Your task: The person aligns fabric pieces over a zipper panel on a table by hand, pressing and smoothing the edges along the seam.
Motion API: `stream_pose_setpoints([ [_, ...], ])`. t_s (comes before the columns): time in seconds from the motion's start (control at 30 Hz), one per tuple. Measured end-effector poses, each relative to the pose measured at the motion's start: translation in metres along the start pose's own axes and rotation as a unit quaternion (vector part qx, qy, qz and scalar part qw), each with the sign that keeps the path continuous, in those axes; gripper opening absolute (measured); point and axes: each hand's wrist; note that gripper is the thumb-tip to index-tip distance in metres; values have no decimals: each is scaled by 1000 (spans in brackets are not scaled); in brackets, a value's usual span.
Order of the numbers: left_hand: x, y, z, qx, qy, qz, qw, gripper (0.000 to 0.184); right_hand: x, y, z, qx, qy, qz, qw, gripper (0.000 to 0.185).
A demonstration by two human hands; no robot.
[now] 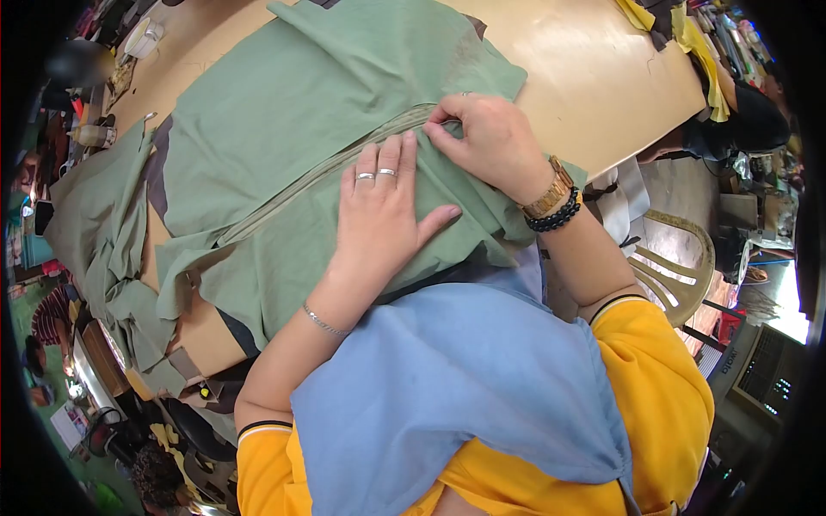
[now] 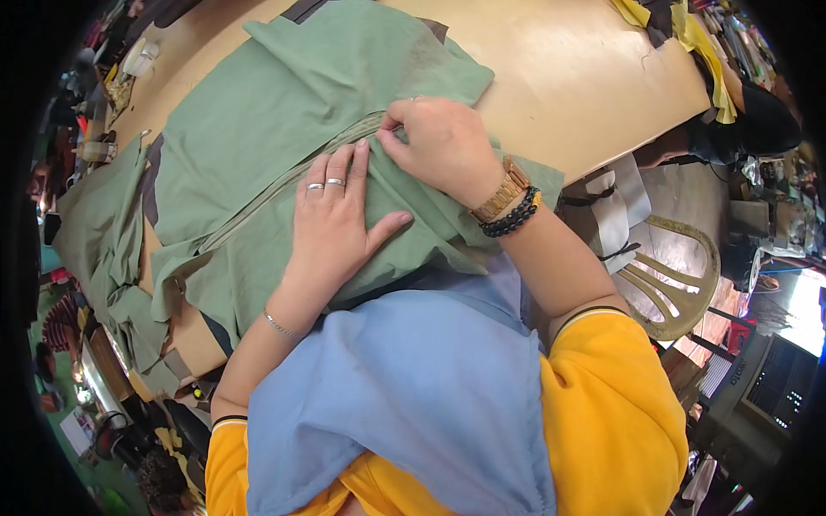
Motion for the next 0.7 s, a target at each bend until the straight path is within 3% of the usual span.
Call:
stream_pose_setpoints([
  [0.2,-5,-5,-2,-4,-11,28,1000,92,-7,9,-18,-3,-48,-14,999,18],
  [0.4,-7,-7,-2,2,-16,26,1000,92,-19,13,-16,80,-116,0,990,18],
  [0.5,-7,-7,-2,7,-21,23,999,91,-14,14,-20,31,-124,-40,991,17],
  [0.7,-5,-13,-6,3,-23,26,999,88,-6,11,-25,44,-112,-45,992,15],
])
Point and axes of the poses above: each hand's wrist, its own y-axis away from the middle knuckle, its own x-axis out of the palm, z = x × y, and after that the axes turned 4 degrees about x, right-handed
